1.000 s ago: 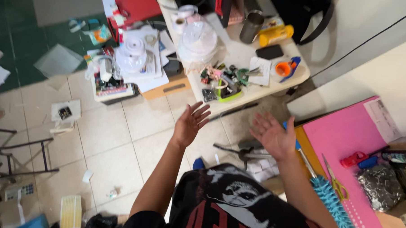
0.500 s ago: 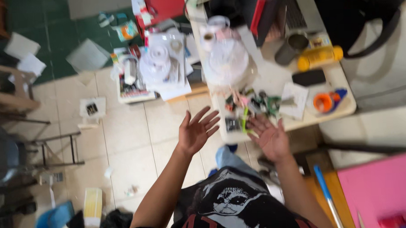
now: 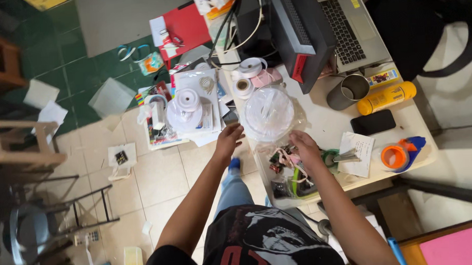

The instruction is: The person organizes various small items on a cluttered desk. They pick up and place down objects such as a duster, a tape dispenser, a small green cup, and a pink plastic container. The person also handles a plastic bag and a small metal object.

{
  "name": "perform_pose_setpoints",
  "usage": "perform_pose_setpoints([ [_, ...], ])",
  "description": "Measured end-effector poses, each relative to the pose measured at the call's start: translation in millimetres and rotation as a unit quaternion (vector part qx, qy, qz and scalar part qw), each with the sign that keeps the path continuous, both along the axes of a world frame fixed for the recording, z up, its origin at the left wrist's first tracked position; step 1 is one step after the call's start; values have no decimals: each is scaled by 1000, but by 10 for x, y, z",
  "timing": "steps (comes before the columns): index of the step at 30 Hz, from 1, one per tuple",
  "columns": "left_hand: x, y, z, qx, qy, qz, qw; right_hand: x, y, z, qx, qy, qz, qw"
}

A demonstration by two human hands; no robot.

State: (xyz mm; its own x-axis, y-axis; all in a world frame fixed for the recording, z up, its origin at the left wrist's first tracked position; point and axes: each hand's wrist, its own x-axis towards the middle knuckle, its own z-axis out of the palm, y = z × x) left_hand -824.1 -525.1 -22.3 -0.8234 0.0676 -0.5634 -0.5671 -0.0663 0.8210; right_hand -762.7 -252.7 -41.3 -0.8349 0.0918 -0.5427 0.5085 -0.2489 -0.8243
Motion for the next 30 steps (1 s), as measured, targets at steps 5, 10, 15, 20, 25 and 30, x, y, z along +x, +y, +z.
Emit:
perform_pose_setpoints([
  [5, -738, 122, -271, -139, 115, -77, 981, -429, -223, 38, 138, -1, -58, 989],
  [10, -1434, 168, -319, -321, 291, -193, 880, -742, -492, 53, 163, -106, -157, 968],
  [15, -2100, 395, -365, -405, 486, -439, 638, -655, -610, 70, 248, -154, -197, 936],
  [20, -2423, 802, -549, -441, 610, -455, 476, -153, -655, 107, 211, -201, -286, 913],
  [25, -2510, 989, -710, -403, 648, -475, 438, 618, -716, 104, 130, -117, -393, 903],
  [30, -2575, 1065, -674, -384, 625, -459, 501, 1176, -878, 175, 110, -179, -480, 852],
])
